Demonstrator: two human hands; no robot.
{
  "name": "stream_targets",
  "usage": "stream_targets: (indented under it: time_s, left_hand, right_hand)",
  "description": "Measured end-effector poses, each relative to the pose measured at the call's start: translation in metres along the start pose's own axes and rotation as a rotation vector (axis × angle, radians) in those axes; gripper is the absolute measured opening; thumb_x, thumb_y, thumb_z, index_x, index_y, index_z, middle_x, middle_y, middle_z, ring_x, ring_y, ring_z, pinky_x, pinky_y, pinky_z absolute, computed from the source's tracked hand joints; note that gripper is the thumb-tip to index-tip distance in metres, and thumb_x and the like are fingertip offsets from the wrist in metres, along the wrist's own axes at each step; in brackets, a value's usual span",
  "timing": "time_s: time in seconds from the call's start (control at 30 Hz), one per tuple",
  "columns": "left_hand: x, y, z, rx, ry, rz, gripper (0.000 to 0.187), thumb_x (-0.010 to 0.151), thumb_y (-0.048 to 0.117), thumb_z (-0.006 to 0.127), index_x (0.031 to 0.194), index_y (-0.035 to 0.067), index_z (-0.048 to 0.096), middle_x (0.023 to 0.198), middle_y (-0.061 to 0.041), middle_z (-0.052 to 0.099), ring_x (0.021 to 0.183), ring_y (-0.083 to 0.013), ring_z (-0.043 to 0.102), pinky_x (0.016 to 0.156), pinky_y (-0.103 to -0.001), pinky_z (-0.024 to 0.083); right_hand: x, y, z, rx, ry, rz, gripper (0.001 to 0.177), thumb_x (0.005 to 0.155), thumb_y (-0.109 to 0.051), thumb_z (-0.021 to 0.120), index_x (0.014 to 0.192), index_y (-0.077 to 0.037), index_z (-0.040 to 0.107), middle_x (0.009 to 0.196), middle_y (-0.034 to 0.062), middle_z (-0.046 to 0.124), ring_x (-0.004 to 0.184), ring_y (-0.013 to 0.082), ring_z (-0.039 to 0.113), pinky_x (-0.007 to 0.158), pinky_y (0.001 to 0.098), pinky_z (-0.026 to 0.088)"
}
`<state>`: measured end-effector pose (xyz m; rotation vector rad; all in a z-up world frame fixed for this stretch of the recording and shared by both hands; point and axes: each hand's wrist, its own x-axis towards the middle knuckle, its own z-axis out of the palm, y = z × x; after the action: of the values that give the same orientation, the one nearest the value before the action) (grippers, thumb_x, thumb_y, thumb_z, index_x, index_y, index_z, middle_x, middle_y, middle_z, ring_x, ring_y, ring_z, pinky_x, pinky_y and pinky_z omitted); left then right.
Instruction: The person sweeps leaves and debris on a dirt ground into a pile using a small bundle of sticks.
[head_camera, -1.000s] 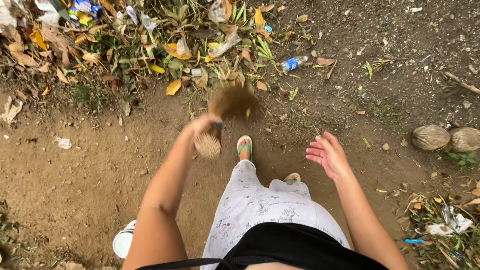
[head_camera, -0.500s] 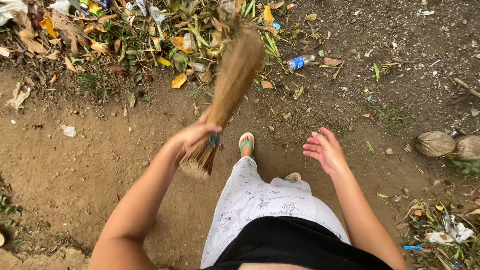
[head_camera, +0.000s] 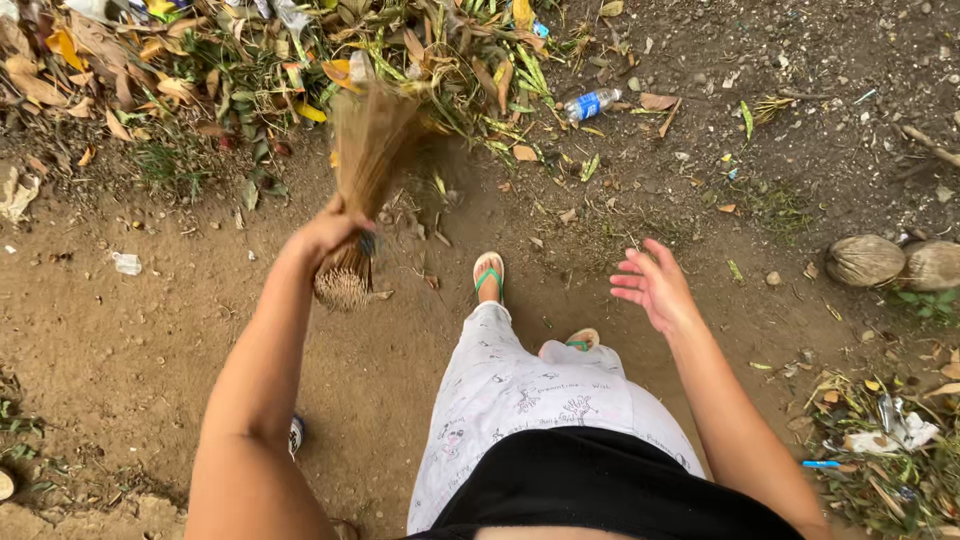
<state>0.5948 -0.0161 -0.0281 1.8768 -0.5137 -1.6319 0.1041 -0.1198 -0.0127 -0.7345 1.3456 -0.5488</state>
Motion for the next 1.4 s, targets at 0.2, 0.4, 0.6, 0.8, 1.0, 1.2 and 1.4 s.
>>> stream_targets:
  time_s: [0.2,0.4,0.6,0.8,1.0,1.2,1.4]
  left_hand:
    - [-0.081,0.07,0.033,0.202,0.098,0.012,0.103,0.08,0.006,0.058,0.152,0.024,-0.012,0.135,-0.026,0.049,0.082,-0.029,0.06,0.066,-0.037,0.053]
    - [-0.041,0.027,0.092,-0.012,-0.235,0.098,0.101,0.07,0.017,0.072,0.153,0.016,0.016,0.131,-0.023,0.054,0.096,-0.0272,0.059,0.076,-0.037,0.053]
    - [0.1,-0.053,0.176,-0.084,-0.398,-0.067,0.099,0.073,0.013,0.072,0.148,0.01,0.008,0.134,-0.017,0.046,0.113,-0.0269,0.058,0.091,-0.037,0.053]
    - [0.117,-0.04,0.126,-0.266,-0.178,0.051,0.094,0.079,0.003,0.069,0.149,0.009,0.006,0.123,-0.019,0.056,0.097,-0.024,0.063,0.081,-0.033,0.054]
    - [-0.032,0.05,0.122,-0.107,-0.159,0.023,0.1,0.077,0.009,0.061,0.151,0.021,-0.007,0.115,-0.019,0.059,0.079,-0.0238,0.061,0.062,-0.038,0.055]
    - [-0.067,0.084,0.152,-0.208,-0.561,0.034,0.087,0.077,0.016,0.069,0.152,0.012,0.026,0.121,-0.022,0.051,0.089,-0.0219,0.058,0.071,-0.035,0.053]
    - [0.094,0.014,0.309,-0.121,-0.727,0.101,0.094,0.076,0.015,0.083,0.147,0.004,0.022,0.136,-0.01,0.046,0.118,-0.0168,0.051,0.093,-0.027,0.048]
  right_hand:
    - [-0.003,0.003,0.002,0.021,0.018,0.01,0.079,0.086,-0.024,0.062,0.148,-0.005,0.017,0.109,0.0187,0.056,0.084,0.0272,0.064,0.07,0.0407,0.057]
    - [-0.004,0.0,0.002,0.052,0.024,-0.013,0.078,0.086,-0.026,0.062,0.147,-0.005,0.019,0.11,0.0189,0.055,0.085,0.0268,0.064,0.07,0.0407,0.057]
    - [-0.011,-0.001,-0.01,0.066,0.076,-0.024,0.079,0.084,-0.026,0.063,0.147,-0.004,0.019,0.109,0.0188,0.056,0.085,0.027,0.064,0.07,0.0409,0.057]
    - [-0.02,0.002,-0.034,0.208,0.11,-0.001,0.071,0.086,-0.026,0.06,0.145,-0.006,0.024,0.106,0.0187,0.058,0.087,0.0283,0.064,0.073,0.0436,0.056]
    - [-0.024,0.0,-0.036,0.26,0.082,0.018,0.057,0.09,-0.029,0.055,0.139,-0.007,0.036,0.109,0.0189,0.06,0.091,0.0279,0.063,0.078,0.0448,0.055]
    - [-0.022,-0.002,-0.028,0.244,0.113,0.011,0.059,0.088,-0.028,0.058,0.139,-0.006,0.037,0.11,0.019,0.059,0.092,0.0282,0.063,0.078,0.0439,0.055]
    - [-0.026,0.013,-0.041,0.199,0.163,-0.007,0.066,0.087,-0.028,0.06,0.142,-0.004,0.032,0.108,0.0177,0.057,0.091,0.0275,0.063,0.077,0.0429,0.055]
